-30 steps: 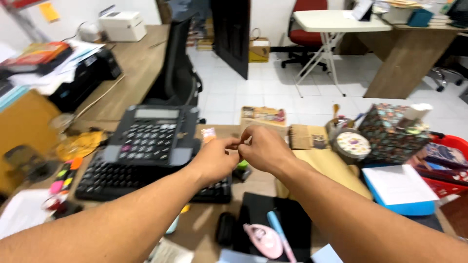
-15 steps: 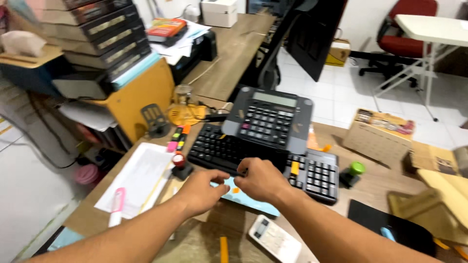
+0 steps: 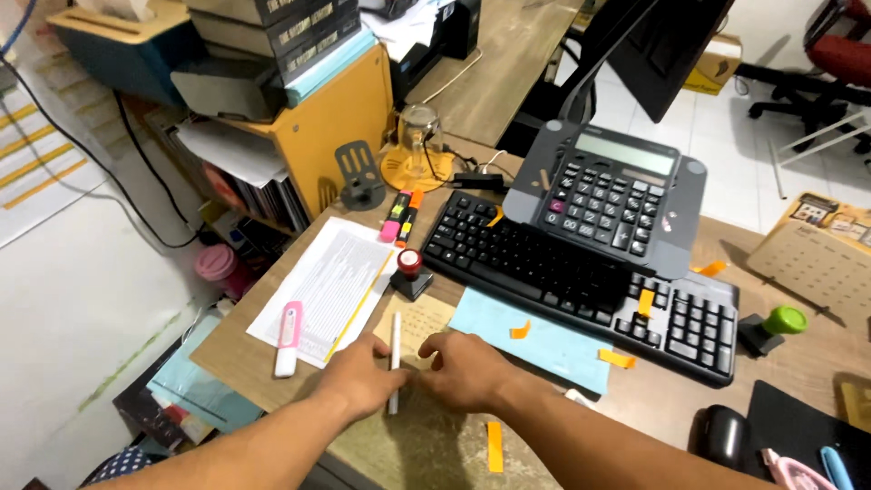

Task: Organizing various office supplies, stamps, and electronics on a desk.

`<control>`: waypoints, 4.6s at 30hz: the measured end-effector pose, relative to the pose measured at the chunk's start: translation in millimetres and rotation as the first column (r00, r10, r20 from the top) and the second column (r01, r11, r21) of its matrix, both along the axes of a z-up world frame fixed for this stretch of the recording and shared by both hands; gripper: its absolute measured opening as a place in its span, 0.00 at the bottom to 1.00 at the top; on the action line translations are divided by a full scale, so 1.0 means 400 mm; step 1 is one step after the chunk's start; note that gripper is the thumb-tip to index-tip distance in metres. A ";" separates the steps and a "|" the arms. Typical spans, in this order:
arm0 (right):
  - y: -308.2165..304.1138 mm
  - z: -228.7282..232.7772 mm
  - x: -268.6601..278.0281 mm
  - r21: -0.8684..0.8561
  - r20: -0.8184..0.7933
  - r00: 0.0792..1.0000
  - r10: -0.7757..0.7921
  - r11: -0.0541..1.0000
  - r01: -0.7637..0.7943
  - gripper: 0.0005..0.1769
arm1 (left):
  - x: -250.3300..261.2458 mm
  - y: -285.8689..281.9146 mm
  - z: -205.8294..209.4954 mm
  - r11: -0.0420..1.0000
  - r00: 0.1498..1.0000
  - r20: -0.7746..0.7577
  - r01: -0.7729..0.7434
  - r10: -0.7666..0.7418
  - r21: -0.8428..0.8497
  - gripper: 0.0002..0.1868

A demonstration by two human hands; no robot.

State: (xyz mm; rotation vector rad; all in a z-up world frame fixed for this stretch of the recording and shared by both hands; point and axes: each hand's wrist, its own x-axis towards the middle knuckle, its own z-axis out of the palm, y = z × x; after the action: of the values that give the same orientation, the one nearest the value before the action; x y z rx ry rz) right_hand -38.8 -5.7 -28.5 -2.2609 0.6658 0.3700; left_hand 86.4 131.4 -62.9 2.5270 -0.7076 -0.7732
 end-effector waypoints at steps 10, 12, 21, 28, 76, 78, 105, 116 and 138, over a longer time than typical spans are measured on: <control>0.006 -0.069 0.041 0.126 0.087 0.962 -0.257 0.961 0.246 0.21 | -0.061 -0.002 0.009 0.992 0.964 -0.265 -0.057 0.025 -0.115 0.24; 0.008 -0.038 0.039 0.166 0.066 0.937 -0.343 0.930 0.328 0.22 | -0.058 -0.005 -0.003 0.981 0.951 -0.308 -0.065 0.005 -0.184 0.24; 0.008 0.057 -0.002 0.531 -0.012 0.858 -0.513 0.724 0.440 0.14 | -0.051 -0.033 -0.011 0.956 0.909 -0.417 -0.121 -0.002 -0.268 0.21; -0.026 0.075 -0.071 0.681 -0.044 0.703 -0.710 0.493 0.541 0.13 | -0.070 -0.065 0.002 0.989 0.816 -0.577 -0.047 -0.043 -0.140 0.17; -0.195 0.126 -0.688 0.818 0.191 0.077 -0.979 0.202 0.539 0.13 | -0.523 -0.449 0.099 0.959 0.395 -0.917 -0.276 0.059 -0.057 0.17; -0.204 0.135 -0.724 0.834 0.178 0.063 -0.982 0.185 0.519 0.13 | -0.559 -0.471 0.101 0.954 0.354 -0.935 -0.289 0.036 -0.073 0.17; -0.373 -0.028 -1.098 -0.086 0.138 0.572 -0.808 0.566 0.820 0.15 | -0.923 -0.674 0.135 0.973 0.616 -0.782 -0.114 -0.089 -0.201 0.21; -0.379 0.004 -1.110 -0.136 0.054 0.682 -0.729 0.672 0.728 0.16 | -0.986 -0.678 0.095 0.988 0.562 -0.827 -0.138 0.025 -0.064 0.22; -0.377 0.057 -1.008 0.358 0.387 0.341 -0.857 0.480 0.801 0.15 | -0.934 -0.664 0.191 0.922 0.511 -0.802 -0.045 -0.310 -0.385 0.19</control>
State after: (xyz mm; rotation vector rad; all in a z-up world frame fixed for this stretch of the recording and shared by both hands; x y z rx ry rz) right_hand -442.1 -156.6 -5.7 -1.4760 1.3401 -0.7109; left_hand -287.2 -134.3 13.4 1.4365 -0.5909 -1.6077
